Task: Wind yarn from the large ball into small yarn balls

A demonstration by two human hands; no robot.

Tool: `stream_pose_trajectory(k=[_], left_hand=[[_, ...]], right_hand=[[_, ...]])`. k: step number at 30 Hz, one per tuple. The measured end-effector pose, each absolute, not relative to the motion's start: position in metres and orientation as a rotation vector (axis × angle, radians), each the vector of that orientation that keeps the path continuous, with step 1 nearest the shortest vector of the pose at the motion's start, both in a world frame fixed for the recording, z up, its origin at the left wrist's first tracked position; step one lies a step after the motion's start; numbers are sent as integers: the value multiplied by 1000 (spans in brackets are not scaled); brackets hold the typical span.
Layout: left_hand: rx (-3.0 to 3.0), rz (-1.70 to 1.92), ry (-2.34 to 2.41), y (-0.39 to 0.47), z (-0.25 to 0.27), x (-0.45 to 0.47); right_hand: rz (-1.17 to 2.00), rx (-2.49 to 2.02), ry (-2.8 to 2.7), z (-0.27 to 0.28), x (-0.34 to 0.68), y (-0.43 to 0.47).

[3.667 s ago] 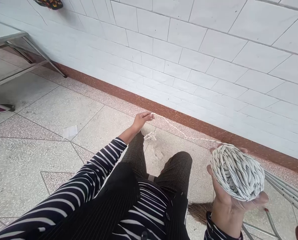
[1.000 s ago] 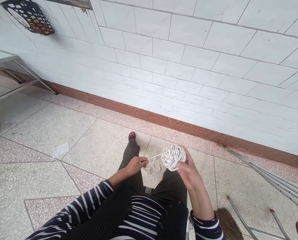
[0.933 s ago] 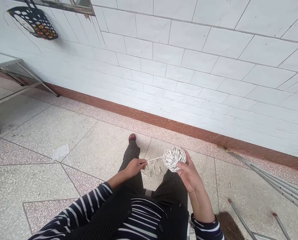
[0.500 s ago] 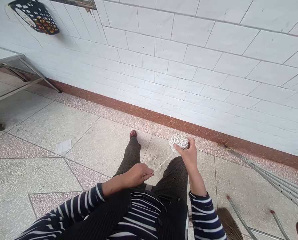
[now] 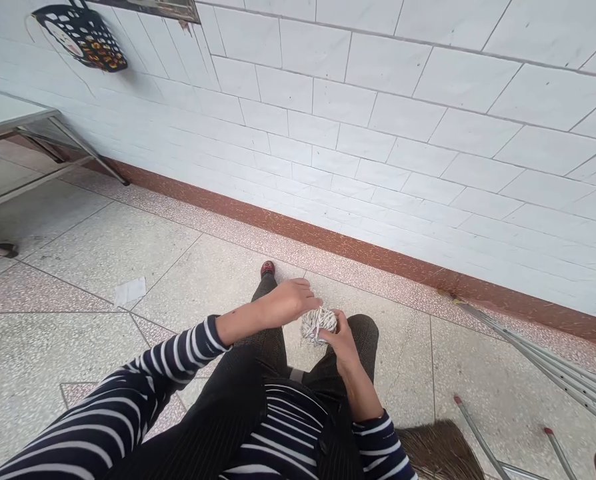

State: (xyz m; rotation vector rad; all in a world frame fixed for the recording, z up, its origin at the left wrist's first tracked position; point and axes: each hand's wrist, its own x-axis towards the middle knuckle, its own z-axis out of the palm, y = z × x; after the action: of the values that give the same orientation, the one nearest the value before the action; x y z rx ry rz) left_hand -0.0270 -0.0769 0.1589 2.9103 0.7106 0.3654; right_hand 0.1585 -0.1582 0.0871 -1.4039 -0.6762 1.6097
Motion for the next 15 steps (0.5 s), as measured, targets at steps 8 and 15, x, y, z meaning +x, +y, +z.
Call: stream_pose_trajectory(k=[8,15], left_hand=[[2302,353,954,-72,84,-36],[1840,390,1010,-93,47,-26]], right_hand=[[1865,-1140,-485,125,173,-182],[1768,-943,-626,197,204,-168]])
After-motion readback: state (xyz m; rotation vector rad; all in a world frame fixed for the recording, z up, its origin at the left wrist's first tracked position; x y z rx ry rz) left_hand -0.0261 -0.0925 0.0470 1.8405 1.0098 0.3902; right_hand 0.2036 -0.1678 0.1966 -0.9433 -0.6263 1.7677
